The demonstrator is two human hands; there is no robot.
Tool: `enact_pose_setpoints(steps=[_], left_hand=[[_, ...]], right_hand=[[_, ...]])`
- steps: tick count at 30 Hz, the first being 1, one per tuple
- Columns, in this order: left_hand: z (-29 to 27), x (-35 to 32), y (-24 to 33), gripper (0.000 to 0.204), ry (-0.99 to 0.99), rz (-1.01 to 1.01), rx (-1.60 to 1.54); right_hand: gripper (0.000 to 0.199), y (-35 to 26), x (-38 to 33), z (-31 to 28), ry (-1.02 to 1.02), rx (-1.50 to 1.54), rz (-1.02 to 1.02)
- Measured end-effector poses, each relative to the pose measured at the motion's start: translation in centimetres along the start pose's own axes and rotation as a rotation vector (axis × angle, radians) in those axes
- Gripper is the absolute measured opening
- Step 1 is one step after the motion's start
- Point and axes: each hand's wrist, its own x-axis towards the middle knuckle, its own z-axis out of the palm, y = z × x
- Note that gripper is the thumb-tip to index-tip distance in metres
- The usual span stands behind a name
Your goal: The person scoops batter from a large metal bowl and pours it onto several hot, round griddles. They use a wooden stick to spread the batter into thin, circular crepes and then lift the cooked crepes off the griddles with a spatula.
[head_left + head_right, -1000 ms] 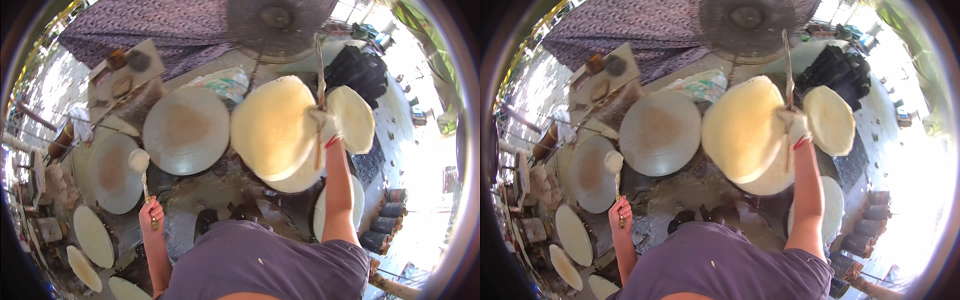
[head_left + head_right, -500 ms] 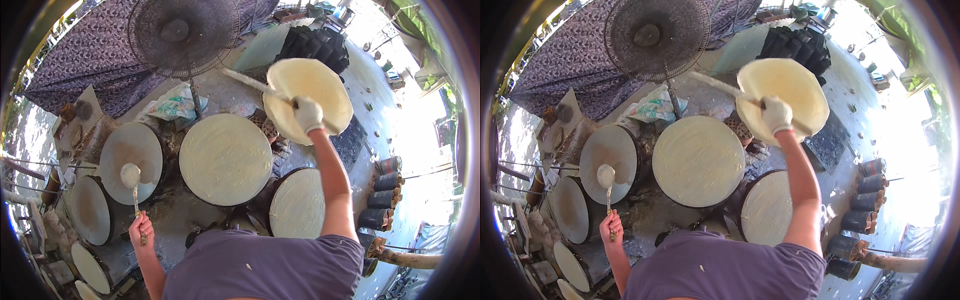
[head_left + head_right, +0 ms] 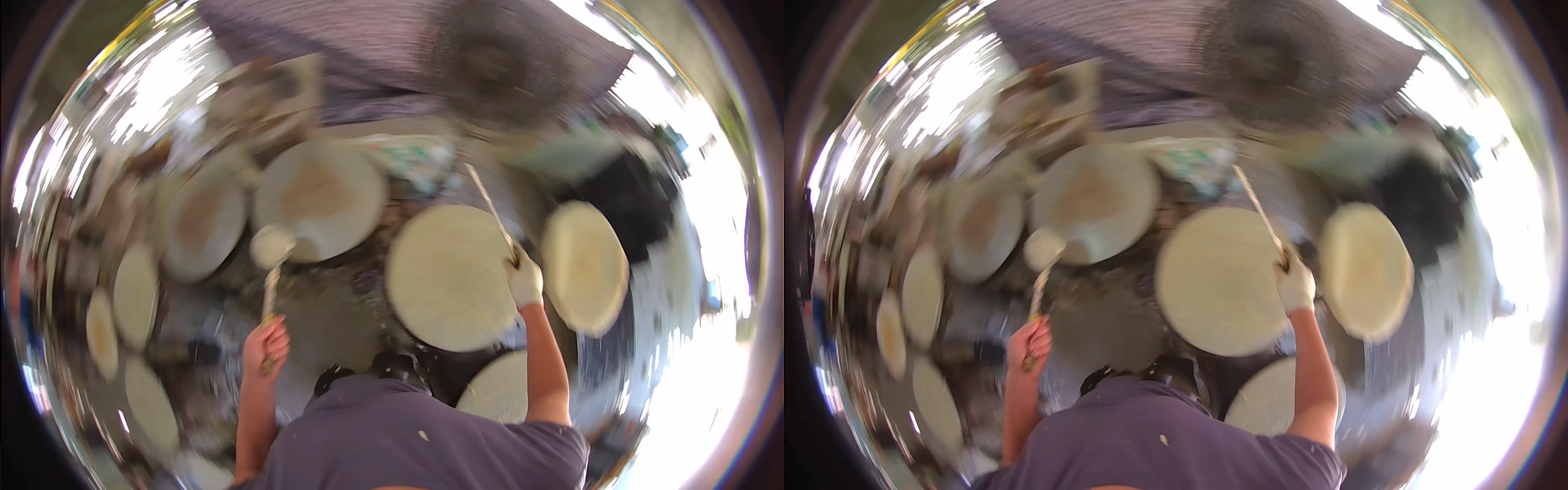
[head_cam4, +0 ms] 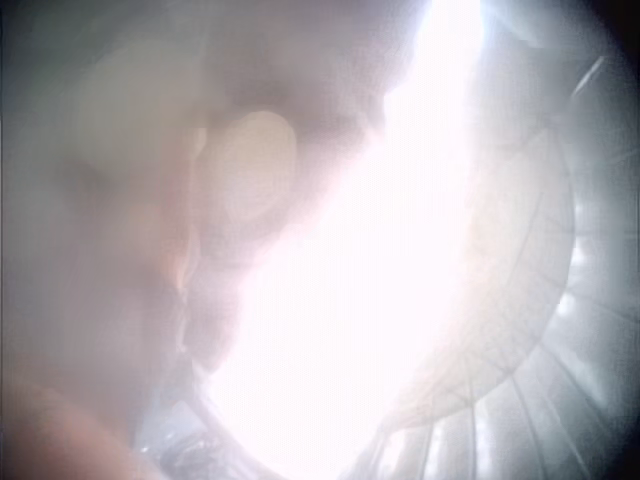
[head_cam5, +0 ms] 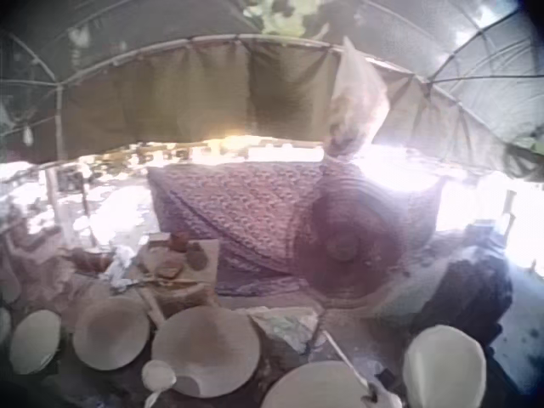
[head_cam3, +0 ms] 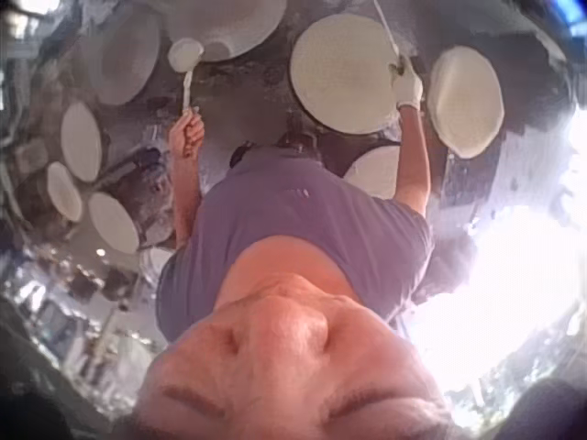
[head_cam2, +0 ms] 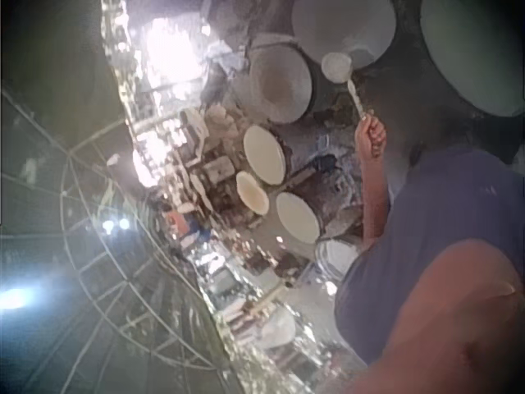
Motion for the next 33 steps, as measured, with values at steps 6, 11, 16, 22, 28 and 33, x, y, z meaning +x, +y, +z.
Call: enact_pose_setpoints(steps=[6,11,16,22,28,33], left_hand=[[-8.7,-11.6,0.7,0.019,0.13,0.297,-0.275],[-20.1,-25.5,-1.3,0.014,0.452,0.654,-0.429],[-35.2,-38.7,-7.3,0.009,0.697,0.779,-0.621],[-54.5,-49.6,-14.7,0.011,1.187,0.529,-0.664],[-68.1,-52.8,-19.0,0.023,1.952,0.091,0.209],[-71.6,-52.2,-18.0,0.014,1.313,0.444,-0.506]], right_hand=[[0.051,-19.5,-9.0,18.0,-0.835,0.548,-0.182],[0.029,-36.3,-25.6,27.7,-1.407,0.537,-0.239],[0.025,-48.2,-49.2,32.0,-1.699,0.294,-0.538],[0.039,-55.4,-77.4,43.2,-1.632,-0.305,-1.649],[0.042,-60.6,-97.3,50.9,-1.591,-0.972,-1.834],[0.025,-59.2,-97.6,52.7,-1.729,-0.975,-1.731]])
